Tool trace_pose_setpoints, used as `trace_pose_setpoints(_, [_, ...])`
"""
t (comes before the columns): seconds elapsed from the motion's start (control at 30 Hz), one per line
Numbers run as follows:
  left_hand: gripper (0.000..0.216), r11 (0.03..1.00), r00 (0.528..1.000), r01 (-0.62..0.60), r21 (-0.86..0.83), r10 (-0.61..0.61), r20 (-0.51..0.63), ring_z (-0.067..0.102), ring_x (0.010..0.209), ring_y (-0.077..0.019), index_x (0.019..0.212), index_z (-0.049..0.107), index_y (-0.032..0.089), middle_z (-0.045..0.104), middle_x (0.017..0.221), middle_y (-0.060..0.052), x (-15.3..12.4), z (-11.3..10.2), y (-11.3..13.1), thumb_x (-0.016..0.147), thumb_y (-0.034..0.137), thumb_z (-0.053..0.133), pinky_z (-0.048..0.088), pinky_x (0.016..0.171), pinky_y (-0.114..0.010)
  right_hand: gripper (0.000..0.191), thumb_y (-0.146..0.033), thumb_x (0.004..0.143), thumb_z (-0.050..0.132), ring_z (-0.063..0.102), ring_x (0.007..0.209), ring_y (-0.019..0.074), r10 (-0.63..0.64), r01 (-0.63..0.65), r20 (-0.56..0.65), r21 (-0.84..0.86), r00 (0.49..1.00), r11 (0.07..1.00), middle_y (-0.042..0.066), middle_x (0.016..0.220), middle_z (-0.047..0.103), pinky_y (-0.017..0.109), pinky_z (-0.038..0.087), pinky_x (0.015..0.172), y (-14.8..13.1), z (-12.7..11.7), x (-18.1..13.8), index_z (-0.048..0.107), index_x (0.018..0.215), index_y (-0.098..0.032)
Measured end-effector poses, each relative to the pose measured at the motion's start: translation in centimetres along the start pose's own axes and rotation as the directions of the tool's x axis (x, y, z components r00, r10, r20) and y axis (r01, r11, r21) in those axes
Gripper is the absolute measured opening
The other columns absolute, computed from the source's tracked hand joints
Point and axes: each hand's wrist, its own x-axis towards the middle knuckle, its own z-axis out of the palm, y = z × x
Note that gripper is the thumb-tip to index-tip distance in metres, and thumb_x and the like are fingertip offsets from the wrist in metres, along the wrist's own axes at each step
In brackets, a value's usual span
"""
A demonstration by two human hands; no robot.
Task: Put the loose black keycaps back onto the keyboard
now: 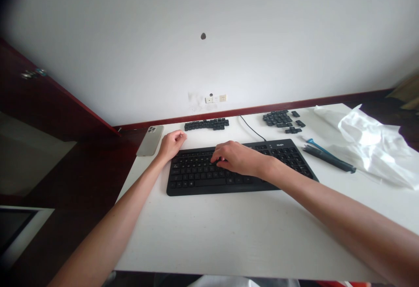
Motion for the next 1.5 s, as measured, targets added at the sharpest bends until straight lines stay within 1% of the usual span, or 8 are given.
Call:
trace_pose_setpoints(0.17, [0.028,1.000,1.000,0.000,-0.002,0.000,-0.003,0.044,0.059,-0.0130,0.076,0.064,0.021,0.050,0.059,0.004,0.0,0.0,0.0,0.092,0.042,0.054,0.027,0.062,-0.028,0.017,-0.016,0.094,0.067,0.072,0.089,0.0187,-0.015,0.016,-0.027,0.037,1.000,0.999,0.005,0.105,0.078,0.029,0.055,0.077,-0.6,0.2,0.2,0.078,0.107,-0.021])
trace_pose_setpoints(0.33, [0.029,1.000,1.000,-0.003,-0.003,0.003,0.001,0.045,0.060,-0.0134,0.076,0.063,0.021,0.051,0.060,0.003,0.1,0.0,0.0,0.093,0.043,0.054,0.028,0.062,-0.028,0.020,-0.017,0.094,0.066,0.071,0.082,0.0212,0.109,-0.124,-0.133,-0.111,0.985,0.986,0.007,0.101,0.078,0.032,0.053,0.072,-0.2,0.1,0.2,0.077,0.110,-0.019])
trace_pose_setpoints(0.53, [0.029,1.000,1.000,0.001,-0.009,-0.001,0.009,0.044,0.059,-0.0138,0.077,0.063,0.021,0.051,0.059,0.003,0.0,-0.1,0.0,0.093,0.044,0.054,0.028,0.061,-0.028,0.020,-0.027,0.093,0.074,0.072,0.081,0.0229,0.135,-0.143,-0.113,-0.068,0.984,0.987,0.007,0.097,0.079,0.034,0.055,0.073,0.8,0.6,0.7,0.081,0.111,-0.019])
trace_pose_setpoints(0.67, [0.029,1.000,1.000,0.000,-0.012,0.000,0.010,0.045,0.059,-0.0141,0.078,0.064,0.022,0.051,0.060,0.003,0.0,-0.1,-0.1,0.093,0.045,0.054,0.029,0.062,-0.028,0.030,-0.019,0.091,0.074,0.073,0.080,0.0207,0.152,-0.153,-0.104,-0.001,0.983,0.988,0.006,0.095,0.080,0.032,0.056,0.073,0.8,0.3,0.6,0.078,0.120,-0.019])
trace_pose_setpoints(0.83, [0.029,1.000,1.000,0.000,-0.003,0.000,0.010,0.047,0.060,-0.0146,0.078,0.064,0.022,0.052,0.060,0.003,-0.1,-0.1,0.0,0.094,0.044,0.053,0.029,0.063,-0.028,0.029,-0.010,0.090,0.067,0.074,0.083,0.0200,0.159,-0.158,-0.086,0.027,0.983,0.987,0.005,0.094,0.080,0.030,0.056,0.074,0.3,-0.2,0.2,0.076,0.116,-0.019])
trace_pose_setpoints(1.03, [0.030,1.000,1.000,0.002,0.001,-0.002,0.011,0.047,0.060,-0.0150,0.078,0.066,0.021,0.053,0.060,0.003,-0.1,-0.2,0.2,0.094,0.044,0.053,0.030,0.063,-0.028,0.035,-0.009,0.089,0.068,0.070,0.079,0.0209,0.198,-0.203,-0.072,-0.061,0.978,0.977,0.004,0.089,0.075,0.030,0.049,0.065,-0.1,-0.5,0.1,0.068,0.122,-0.020])
trace_pose_setpoints(1.23, [0.029,1.000,1.000,-0.002,0.002,0.002,0.009,0.047,0.060,-0.0147,0.079,0.066,0.022,0.052,0.060,0.003,-0.1,-0.1,0.0,0.094,0.043,0.053,0.029,0.062,-0.028,0.034,-0.011,0.090,0.069,0.070,0.088,0.0218,0.115,-0.120,-0.060,-0.079,0.992,0.990,0.008,0.113,0.073,0.033,0.051,0.075,0.2,-0.6,-0.2,0.068,0.122,-0.021])
trace_pose_setpoints(1.5, [0.029,1.000,1.000,0.012,0.010,-0.012,0.010,0.046,0.060,-0.0146,0.079,0.066,0.021,0.053,0.061,0.003,0.0,0.0,0.1,0.093,0.044,0.053,0.028,0.062,-0.027,0.016,-0.019,0.094,0.068,0.072,0.089,0.0232,0.078,-0.087,-0.111,-0.081,0.991,0.993,0.007,0.102,0.078,0.035,0.054,0.077,0.5,-0.2,0.1,0.077,0.107,-0.020])
